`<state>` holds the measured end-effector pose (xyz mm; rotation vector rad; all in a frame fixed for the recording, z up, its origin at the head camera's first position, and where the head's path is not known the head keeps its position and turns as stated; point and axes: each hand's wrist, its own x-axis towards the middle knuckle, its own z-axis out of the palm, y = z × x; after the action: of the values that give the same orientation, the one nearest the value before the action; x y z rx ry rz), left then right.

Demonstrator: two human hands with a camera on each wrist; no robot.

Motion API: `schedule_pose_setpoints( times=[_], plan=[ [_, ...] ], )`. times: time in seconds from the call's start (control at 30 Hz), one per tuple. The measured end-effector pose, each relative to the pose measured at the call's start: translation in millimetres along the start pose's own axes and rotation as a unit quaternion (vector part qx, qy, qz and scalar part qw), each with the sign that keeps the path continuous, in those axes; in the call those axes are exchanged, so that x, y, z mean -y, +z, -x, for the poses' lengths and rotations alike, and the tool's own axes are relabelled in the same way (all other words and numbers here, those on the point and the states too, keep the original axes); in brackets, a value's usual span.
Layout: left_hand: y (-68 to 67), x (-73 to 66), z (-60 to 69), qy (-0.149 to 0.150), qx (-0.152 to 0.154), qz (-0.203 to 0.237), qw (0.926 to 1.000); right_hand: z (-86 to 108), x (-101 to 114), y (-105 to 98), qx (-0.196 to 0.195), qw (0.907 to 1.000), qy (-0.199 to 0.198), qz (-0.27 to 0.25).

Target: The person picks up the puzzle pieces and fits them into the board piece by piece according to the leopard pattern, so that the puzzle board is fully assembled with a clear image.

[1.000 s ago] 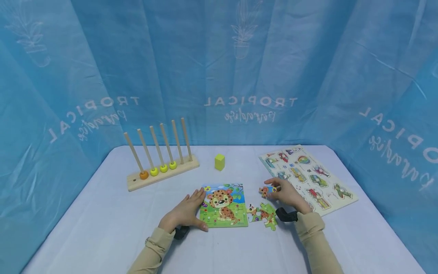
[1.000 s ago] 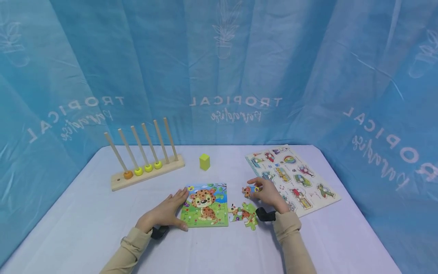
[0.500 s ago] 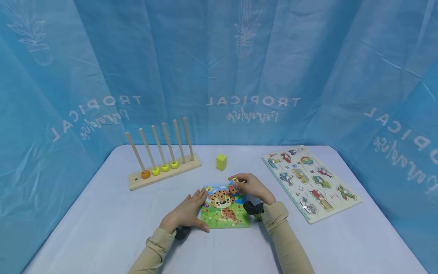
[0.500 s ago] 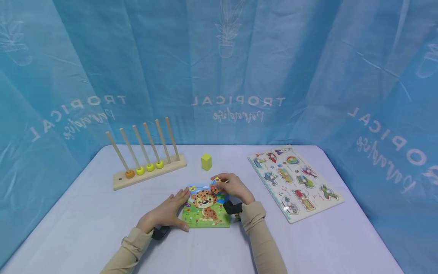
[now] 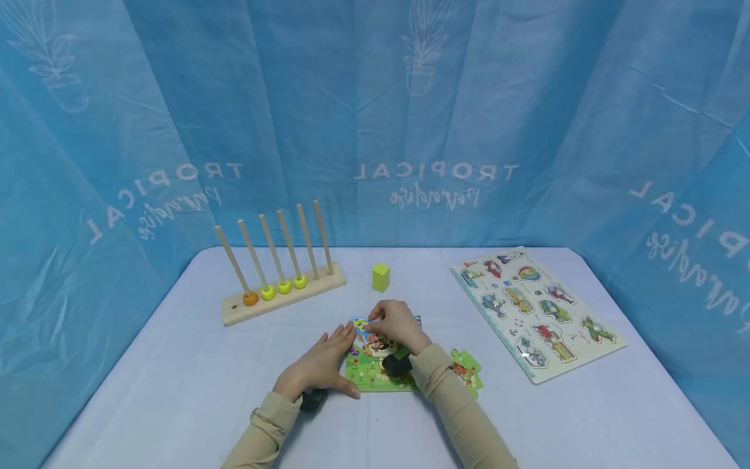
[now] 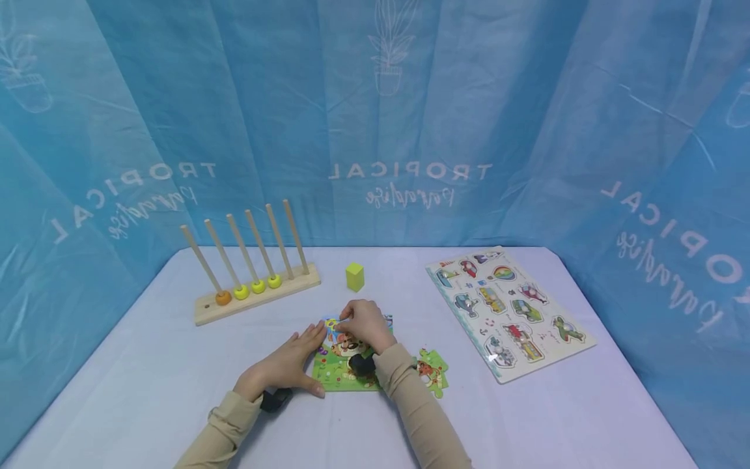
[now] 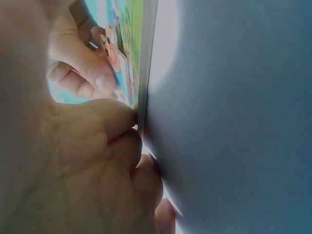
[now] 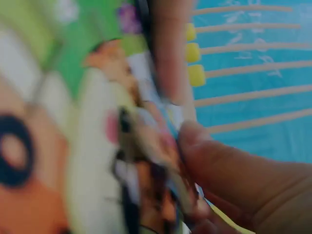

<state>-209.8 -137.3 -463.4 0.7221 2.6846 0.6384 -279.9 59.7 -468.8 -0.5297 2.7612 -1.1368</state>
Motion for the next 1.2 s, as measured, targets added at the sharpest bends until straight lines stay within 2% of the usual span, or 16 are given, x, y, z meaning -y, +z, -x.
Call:
schedule_pose_setpoints(
  times=[0.17,0.4,0.57,0.7,0.77,0.87,0.93,1.0,1.1,1.2],
  plan=[
    [0.9,-0.2,-0.4,-0.004,0.002,0.001,1.0000,0.8,3.3,8.4,-0.041,0.9982,0.001,0.045],
    [-2.3,-1.3,-2.1,-0.013,0.004,0.000,0.9999,-3.1,6.4,15.2,-0.080,0.9941,0.020,0.070],
    [-1.6,-2.2,-1.3,-0.015,0.005,0.003,0.9999,-3.9,6.4,17.8,-0.091,0.9923,0.036,0.076],
    [0.0,-3.0,-0.2,-0.017,0.006,0.001,0.9998,-4.3,-0.1,19.0,-0.095,0.9928,0.025,0.068],
    [1.2,-3.4,-0.2,-0.019,0.005,0.002,0.9998,-5.0,-6.3,16.6,-0.093,0.9947,0.015,0.041],
    [2.4,-4.1,-0.3,-0.022,0.004,0.003,0.9998,-3.5,-16.3,5.7,-0.062,0.9959,0.010,-0.065],
    [3.1,-4.4,-0.4,-0.022,0.004,0.004,0.9997,-1.2,-23.1,-5.4,-0.037,0.9886,0.016,-0.145],
    [3.5,-4.3,-0.6,-0.021,0.005,0.004,0.9998,3.2,-30.2,-18.7,-0.019,0.9795,0.020,-0.199],
    [3.1,-3.4,-0.9,-0.020,0.003,0.003,0.9998,11.1,-42.7,-38.7,-0.013,0.9750,0.020,-0.221],
    [1.5,-2.7,-0.5,-0.020,0.000,0.003,0.9998,20.6,-55.0,-57.2,-0.014,0.9767,0.027,-0.212]
  ],
)
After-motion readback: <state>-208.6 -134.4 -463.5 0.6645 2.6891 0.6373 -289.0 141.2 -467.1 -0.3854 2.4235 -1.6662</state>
